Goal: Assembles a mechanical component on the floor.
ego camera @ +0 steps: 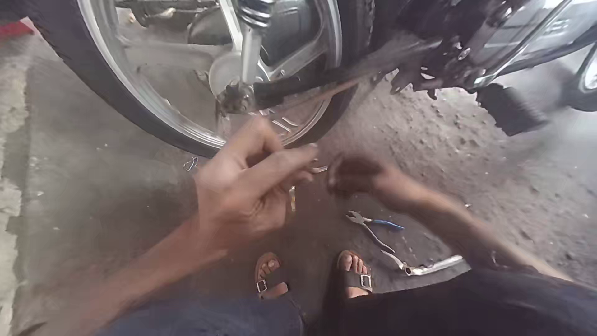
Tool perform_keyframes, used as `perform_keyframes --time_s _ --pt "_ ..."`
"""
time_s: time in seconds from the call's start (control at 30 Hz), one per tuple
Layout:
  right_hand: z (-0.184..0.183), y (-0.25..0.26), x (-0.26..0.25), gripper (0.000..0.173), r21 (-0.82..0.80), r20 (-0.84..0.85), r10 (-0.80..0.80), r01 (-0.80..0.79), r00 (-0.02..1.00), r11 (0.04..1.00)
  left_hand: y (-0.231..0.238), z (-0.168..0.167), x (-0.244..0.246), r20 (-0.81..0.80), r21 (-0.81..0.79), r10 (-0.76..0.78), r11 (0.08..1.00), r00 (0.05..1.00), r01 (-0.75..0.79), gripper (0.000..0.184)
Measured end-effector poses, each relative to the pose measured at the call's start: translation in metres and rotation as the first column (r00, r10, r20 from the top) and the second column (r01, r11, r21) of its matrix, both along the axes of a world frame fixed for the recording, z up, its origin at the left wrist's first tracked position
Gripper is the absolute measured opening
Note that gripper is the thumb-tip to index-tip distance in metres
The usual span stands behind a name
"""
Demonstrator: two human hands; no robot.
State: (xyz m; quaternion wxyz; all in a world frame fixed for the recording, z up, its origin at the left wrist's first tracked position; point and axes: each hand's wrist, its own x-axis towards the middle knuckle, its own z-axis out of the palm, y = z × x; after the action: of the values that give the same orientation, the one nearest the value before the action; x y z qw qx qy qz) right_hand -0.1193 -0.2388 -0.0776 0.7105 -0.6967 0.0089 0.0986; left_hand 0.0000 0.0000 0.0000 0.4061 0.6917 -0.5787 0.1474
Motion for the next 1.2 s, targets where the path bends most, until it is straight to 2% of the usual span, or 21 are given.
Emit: perform_keyframes --time_s 0.03,0.1,0.17,0.2,0.27,0.33,0.37,0.43,0.5,0.57,0.63,0.7,0.77,0.83,0.93,1.07,1.2 --pt "-0.041 0.013 -0.009 0.013 -0.187 -0.041 -0.009 0.001 0.999 0.982 0.003 -0.014 0.001 -0.054 -0.039 0.042 0.998 0.998 -0.044 0.019" --pt "-0.117 0.049 -0.026 0.02 -0.526 -0.241 -0.038 -0.098 0.97 0.845 0.014 -0.038 0.004 -0.218 -0.073 0.101 0.99 0.971 -0.119 0.023" --pt "-0.173 0.079 -0.04 0.03 -0.648 -0.382 -0.056 -0.225 0.922 0.728 0.025 -0.06 0.008 -0.505 -0.1 0.065 0.986 0.861 -0.133 0.022" --pt "-0.192 0.089 -0.046 0.031 -0.683 -0.378 -0.061 -0.234 0.924 0.692 0.028 -0.073 0.01 -0.659 -0.139 0.015 0.98 0.752 -0.14 0.02" --pt "-0.225 0.103 -0.059 0.03 -0.746 -0.243 -0.048 -0.155 0.969 0.648 0.033 -0.095 0.008 -0.901 -0.157 -0.049 0.963 0.432 -0.218 0.017" --pt "-0.245 0.11 -0.067 0.028 -0.779 -0.068 -0.028 -0.035 0.997 0.626 0.032 -0.11 0.001 -0.994 -0.089 -0.061 0.941 0.095 -0.325 0.024" --pt "-0.25 0.111 -0.07 0.026 -0.783 -0.008 -0.028 0.011 1.0 0.623 0.031 -0.117 -0.002 -0.998 -0.046 -0.059 0.942 -0.03 -0.334 0.03" --pt "-0.254 0.111 -0.072 0.023 -0.776 0.013 -0.032 0.031 0.999 0.63 0.03 -0.13 -0.007 -0.977 0.005 -0.055 0.96 -0.207 -0.28 0.039" --pt "-0.253 0.11 -0.07 0.023 -0.769 -0.041 -0.033 -0.01 0.999 0.639 0.029 -0.14 -0.012 -0.944 0.003 -0.072 0.974 -0.321 -0.227 0.04" --pt "-0.249 0.108 -0.065 0.026 -0.761 -0.123 -0.018 -0.083 0.992 0.644 0.03 -0.148 -0.017 -0.92 -0.027 -0.101 0.98 -0.379 -0.197 0.039" --pt "-0.245 0.106 -0.06 0.027 -0.731 -0.19 -0.023 -0.125 0.982 0.671 0.033 -0.158 -0.021 -0.912 -0.044 -0.11 0.984 -0.394 -0.173 0.039" --pt "-0.246 0.105 -0.059 0.028 -0.718 -0.184 -0.026 -0.117 0.983 0.686 0.036 -0.168 -0.029 -0.912 -0.029 -0.108 0.979 -0.395 -0.202 0.039" --pt "-0.248 0.105 -0.06 0.028 -0.725 -0.154 -0.017 -0.101 0.988 0.682 0.038 -0.177 -0.041 -0.911 0.07 -0.036 0.969 -0.412 -0.238 0.037" --pt "-0.247 0.106 -0.061 0.027 -0.742 -0.112 0.005 -0.087 0.994 0.665 0.045 -0.192 -0.058 -0.878 0.163 0.031 0.958 -0.477 -0.237 0.037" --pt "-0.247 0.109 -0.056 0.027 -0.739 -0.164 0.016 -0.134 0.986 0.661 0.064 -0.225 -0.087 -0.829 0.198 0.035 0.952 -0.558 -0.234 0.031" --pt "-0.244 0.109 -0.046 0.026 -0.735 -0.229 0.04 -0.2 0.973 0.647 0.076 -0.257 -0.116 -0.816 0.263 0.076 0.931 -0.573 -0.252 0.03" --pt "-0.236 0.11 -0.042 0.026 -0.704 -0.281 0.029 -0.227 0.959 0.673 0.076 -0.266 -0.128 -0.842 0.236 0.039 0.923 -0.537 -0.304 0.028"
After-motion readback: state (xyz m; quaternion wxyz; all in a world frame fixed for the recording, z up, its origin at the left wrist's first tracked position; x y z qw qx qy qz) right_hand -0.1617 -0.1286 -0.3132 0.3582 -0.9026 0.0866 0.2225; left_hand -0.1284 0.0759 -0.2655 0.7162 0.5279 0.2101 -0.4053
